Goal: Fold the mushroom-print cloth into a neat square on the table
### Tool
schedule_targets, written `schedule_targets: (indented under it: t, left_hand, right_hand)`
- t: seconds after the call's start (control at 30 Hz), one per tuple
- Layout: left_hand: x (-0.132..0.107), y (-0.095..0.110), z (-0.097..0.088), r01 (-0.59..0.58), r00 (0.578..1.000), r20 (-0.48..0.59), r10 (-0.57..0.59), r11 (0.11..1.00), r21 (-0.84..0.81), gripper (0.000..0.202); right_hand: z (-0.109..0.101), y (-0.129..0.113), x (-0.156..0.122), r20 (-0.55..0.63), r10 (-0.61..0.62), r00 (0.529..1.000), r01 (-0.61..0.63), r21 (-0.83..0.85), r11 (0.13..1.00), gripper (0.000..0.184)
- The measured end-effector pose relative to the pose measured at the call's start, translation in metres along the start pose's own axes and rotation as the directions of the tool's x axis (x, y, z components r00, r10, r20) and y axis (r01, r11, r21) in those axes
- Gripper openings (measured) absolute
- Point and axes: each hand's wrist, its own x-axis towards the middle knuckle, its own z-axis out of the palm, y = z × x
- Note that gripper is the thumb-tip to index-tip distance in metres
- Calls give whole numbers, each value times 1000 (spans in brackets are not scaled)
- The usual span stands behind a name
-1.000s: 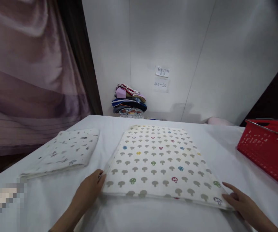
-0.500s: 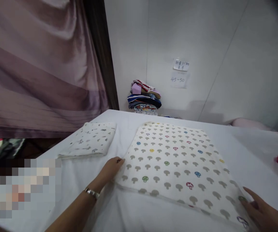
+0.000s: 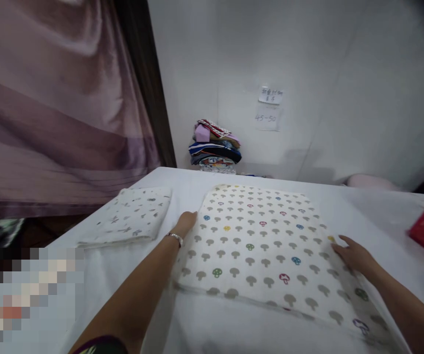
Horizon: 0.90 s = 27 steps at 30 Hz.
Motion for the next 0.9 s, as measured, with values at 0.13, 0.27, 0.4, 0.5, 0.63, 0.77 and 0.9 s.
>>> schedule_targets:
  t: [0.13,0.27,0.4,0.5,0.63,0.77,0.9]
  left_hand:
    - [12,9,0,-39,999,-31,40,998,39,38]
    - [15,10,0,-58,996,-59,60,998,35,41]
    - [10,8,5,-63,991,-120,65,998,19,34]
    - [5,8,11,-64,979,-187,76,996,69,36]
    - [6,8,12,-67,981,-171,88,990,124,37]
    - [19,11,5,-49,990,-125,60,995,90,44]
    - [40,19,1,-55,991,-116,66,993,103,49]
  right_hand:
    - [-7,-31,8,23,67,997,-69,91,994,55]
    - [-4,-40,19,-1,83,997,-82,117,990,55]
    - [4,-37,23,-48,52,997,-46,116,992,50]
    - [8,-33,24,-80,23,997,-14,108,994,49]
    - [10,-29,30,-91,23,996,-15,93,996,50]
    - [11,-31,47,-98,20,995,-12,85,996,52]
    - [11,-43,72,-117,11,993,-1,88,996,52]
